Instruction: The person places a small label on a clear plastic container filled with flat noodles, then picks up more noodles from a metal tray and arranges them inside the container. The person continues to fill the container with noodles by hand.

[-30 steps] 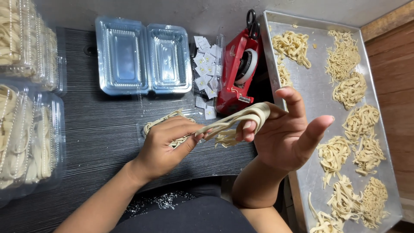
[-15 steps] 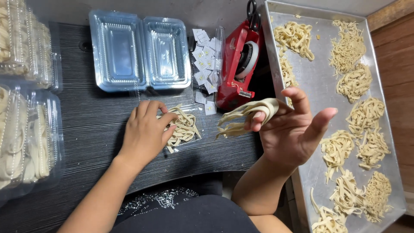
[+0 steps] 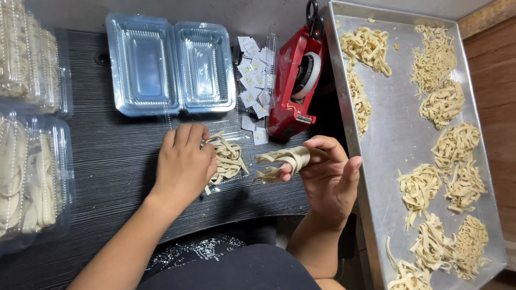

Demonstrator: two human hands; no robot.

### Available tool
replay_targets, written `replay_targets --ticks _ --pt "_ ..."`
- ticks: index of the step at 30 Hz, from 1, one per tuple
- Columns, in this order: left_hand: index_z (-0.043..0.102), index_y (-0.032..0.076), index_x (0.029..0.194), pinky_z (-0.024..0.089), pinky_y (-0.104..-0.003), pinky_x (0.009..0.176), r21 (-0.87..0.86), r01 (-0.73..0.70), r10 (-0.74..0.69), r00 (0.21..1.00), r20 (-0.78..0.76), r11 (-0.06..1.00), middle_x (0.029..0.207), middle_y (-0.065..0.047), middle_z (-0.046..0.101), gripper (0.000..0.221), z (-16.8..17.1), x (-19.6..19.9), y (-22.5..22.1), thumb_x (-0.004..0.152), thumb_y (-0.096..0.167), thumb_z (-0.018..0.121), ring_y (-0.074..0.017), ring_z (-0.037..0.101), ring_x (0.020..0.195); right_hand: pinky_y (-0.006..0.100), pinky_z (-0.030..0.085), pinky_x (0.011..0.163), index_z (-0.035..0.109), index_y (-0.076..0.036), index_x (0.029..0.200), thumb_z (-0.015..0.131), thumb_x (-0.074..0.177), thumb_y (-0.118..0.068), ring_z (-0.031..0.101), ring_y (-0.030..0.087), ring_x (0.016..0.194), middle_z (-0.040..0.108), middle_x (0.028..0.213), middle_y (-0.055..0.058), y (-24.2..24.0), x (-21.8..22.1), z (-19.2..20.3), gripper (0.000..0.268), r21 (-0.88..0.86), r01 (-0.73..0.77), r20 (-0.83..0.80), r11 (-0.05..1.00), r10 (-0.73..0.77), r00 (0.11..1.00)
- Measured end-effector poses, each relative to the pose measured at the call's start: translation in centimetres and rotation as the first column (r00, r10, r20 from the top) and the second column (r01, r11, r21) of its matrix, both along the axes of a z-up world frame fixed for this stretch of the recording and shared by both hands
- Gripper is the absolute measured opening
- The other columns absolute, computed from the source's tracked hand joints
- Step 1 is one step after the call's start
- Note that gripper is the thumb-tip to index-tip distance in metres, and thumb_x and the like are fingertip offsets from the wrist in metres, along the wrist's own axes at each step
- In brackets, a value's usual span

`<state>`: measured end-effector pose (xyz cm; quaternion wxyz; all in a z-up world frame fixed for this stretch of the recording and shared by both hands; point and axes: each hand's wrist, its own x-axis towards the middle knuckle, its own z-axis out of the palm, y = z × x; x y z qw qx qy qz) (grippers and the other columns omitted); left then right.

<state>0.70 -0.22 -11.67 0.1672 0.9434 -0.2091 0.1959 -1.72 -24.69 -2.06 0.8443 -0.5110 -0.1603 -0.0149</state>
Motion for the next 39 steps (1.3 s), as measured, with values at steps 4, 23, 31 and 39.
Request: replay_targets --ticks 4,23,31,39 --pt "0.07 0.017 0.074 0.047 -0.035 0.077 -0.319 -0.013 -0.053 0.979 -0.198 0.948 0.086 0.002 0.062 0.005 2.1 -0.2 0.4 0.075 0.02 0.073 -0.0222 0.062 0.094 0.052 0.06 0.074 0.044 0.013 0.12 0.027 0.099 -0.059 0.072 0.043 0.077 0.065 0.087 0.038 0.0 0.0 -1.4 0.077 -0.048 -0.011 -0.021 0.999 0.01 1.0" --pt "0.07 0.009 0.095 0.06 -0.022 0.072 -0.916 -0.155 -0.579 0.732 -0.358 0.371 0.091 -0.001 0.073 0.017 12.0 -2.1 1.1 0.08 0.006 0.076 -0.0101 0.07 0.076 0.033 0.046 0.09 0.039 0.002 0.14 0.049 0.096 -0.059 0.062 0.017 0.094 0.068 0.106 0.012 5.5 -1.5 -0.9 0.076 -0.214 -0.252 -0.314 0.944 0.178 0.933" --pt "0.071 0.013 0.097 0.06 -0.018 0.067 -0.851 -0.064 -0.628 0.646 -0.434 0.521 0.093 0.001 0.068 0.018 12.3 -4.6 2.6 0.08 0.011 0.076 -0.0067 0.07 0.07 0.048 0.047 0.103 0.032 -0.007 0.145 0.043 0.097 -0.055 0.06 0.043 0.118 0.055 0.13 0.036 6.9 -1.0 0.1 0.069 0.063 -0.201 -0.37 0.977 0.21 0.905" --pt "0.06 0.027 0.118 0.055 -0.021 0.066 -0.658 -0.234 -0.533 0.425 -0.732 0.716 0.097 0.009 0.078 0.043 10.6 -5.7 3.4 0.079 0.024 0.077 -0.0037 0.074 0.077 0.052 0.043 0.108 0.034 -0.004 0.143 0.042 0.099 -0.053 0.057 0.048 0.119 0.049 0.133 0.041 6.6 -0.8 1.4 0.066 0.079 -0.169 -0.287 0.982 0.185 0.94"
